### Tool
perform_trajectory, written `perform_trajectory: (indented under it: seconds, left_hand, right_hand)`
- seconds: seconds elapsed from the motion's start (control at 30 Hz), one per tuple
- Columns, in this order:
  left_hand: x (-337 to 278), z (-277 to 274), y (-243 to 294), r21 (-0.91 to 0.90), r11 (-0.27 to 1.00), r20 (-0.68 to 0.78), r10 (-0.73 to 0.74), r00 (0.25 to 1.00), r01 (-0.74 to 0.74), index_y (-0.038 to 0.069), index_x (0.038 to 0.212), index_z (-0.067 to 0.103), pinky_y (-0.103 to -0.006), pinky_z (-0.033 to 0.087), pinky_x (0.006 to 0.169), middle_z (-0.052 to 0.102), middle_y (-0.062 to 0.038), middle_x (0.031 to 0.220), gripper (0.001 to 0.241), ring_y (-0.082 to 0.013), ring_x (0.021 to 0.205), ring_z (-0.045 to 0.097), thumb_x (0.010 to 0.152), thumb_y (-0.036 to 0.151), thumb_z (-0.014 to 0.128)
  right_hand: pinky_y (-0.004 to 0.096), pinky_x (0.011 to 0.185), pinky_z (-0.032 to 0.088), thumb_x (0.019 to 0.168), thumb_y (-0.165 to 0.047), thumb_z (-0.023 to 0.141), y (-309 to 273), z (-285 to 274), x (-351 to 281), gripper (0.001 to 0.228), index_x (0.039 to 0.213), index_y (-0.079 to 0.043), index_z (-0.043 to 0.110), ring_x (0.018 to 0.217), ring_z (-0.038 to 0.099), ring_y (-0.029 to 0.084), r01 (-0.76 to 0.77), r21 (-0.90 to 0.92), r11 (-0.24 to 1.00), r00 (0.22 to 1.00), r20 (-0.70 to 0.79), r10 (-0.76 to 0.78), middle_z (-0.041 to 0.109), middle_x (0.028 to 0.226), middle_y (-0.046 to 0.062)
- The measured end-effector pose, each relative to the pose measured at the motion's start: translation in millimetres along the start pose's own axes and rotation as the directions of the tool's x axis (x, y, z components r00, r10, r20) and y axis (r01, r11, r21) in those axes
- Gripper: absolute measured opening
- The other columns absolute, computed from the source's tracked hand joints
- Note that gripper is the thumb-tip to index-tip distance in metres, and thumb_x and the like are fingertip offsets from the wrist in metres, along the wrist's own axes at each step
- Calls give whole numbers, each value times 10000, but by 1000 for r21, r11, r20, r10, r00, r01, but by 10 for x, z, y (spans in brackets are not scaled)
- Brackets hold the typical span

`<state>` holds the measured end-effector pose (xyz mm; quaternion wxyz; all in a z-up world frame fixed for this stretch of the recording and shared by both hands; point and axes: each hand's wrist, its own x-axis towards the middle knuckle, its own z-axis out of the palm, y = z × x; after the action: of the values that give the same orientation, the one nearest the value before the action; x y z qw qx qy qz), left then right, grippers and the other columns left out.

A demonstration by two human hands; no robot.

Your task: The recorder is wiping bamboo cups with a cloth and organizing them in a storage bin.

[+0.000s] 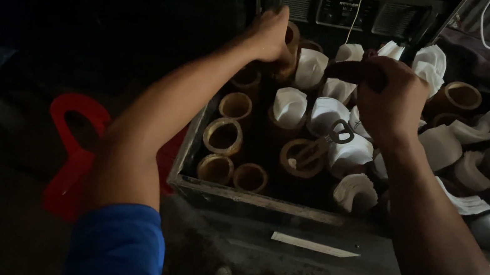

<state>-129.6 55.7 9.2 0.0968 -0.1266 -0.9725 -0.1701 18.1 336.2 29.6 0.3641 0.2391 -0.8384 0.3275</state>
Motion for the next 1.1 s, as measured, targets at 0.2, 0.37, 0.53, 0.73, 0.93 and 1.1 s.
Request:
perform_trajectory:
  seconds: [0.2, 0.37, 0.53, 0.73, 0.93, 1.1]
  left_hand:
    - [357, 469, -360, -8, 1000, -84, 21, 996, -22, -89, 1527, 230, -474, 441, 1092, 425, -335, 1464, 1301, -473, 1348, 442, 617, 451, 987]
    - [153, 262, -196, 23, 1000, -63, 9, 998, -8, -63, 1471, 339, -506, 494, 1023, 496, -306, 1418, 1159, -470, 1299, 507, 640, 441, 971]
    - [108, 156, -135, 66, 993, -131, 110, 985, -102, -53, 1350, 424, -520, 527, 908, 537, -299, 1331, 1087, -480, 1207, 549, 579, 424, 1024]
    - [-98, -137, 72, 6, 993, 74, 119, 990, -120, -1, 1255, 535, -478, 570, 859, 635, -221, 1227, 911, -387, 1100, 647, 579, 390, 1004]
    - [-392, -325, 269, 46, 984, 201, 157, 967, -170, -21, 1267, 516, -465, 580, 793, 651, -218, 1179, 922, -366, 1040, 673, 585, 374, 994]
    - [-494, -334, 271, 61, 992, 245, 89, 966, -107, -62, 1326, 459, -443, 581, 816, 628, -251, 1193, 1026, -378, 1059, 658, 599, 423, 997]
  right_hand:
    - [293, 565, 531, 1030, -29, 742, -2, -36, 9, 89, 1098, -11, 797, 698, 718, 188, -24, -16, 1000, 1000, 19, 24, 765, 950, 139]
    - [281, 581, 535, 1029, -21, 738, 22, -8, -6, 96, 1106, -7, 793, 725, 722, 177, 38, 13, 999, 999, -6, -37, 766, 962, 135]
    - [292, 566, 529, 1039, -37, 739, 13, -15, 2, 77, 1081, -3, 795, 705, 721, 186, 4, 15, 1000, 1000, -2, -4, 767, 948, 139]
    - [278, 630, 563, 1013, -11, 727, 60, -14, -8, 163, 1164, 3, 788, 776, 740, 188, 82, 13, 997, 997, -15, -82, 769, 1020, 149]
    - [314, 514, 476, 1092, -63, 738, -57, -31, 17, 87, 1106, -11, 806, 624, 687, 188, -35, -1, 999, 999, 32, 35, 764, 918, 151]
    - [244, 524, 505, 1033, -22, 712, 67, 16, -5, 166, 1175, 17, 788, 669, 698, 142, 87, 19, 996, 996, 12, -87, 766, 991, 151]
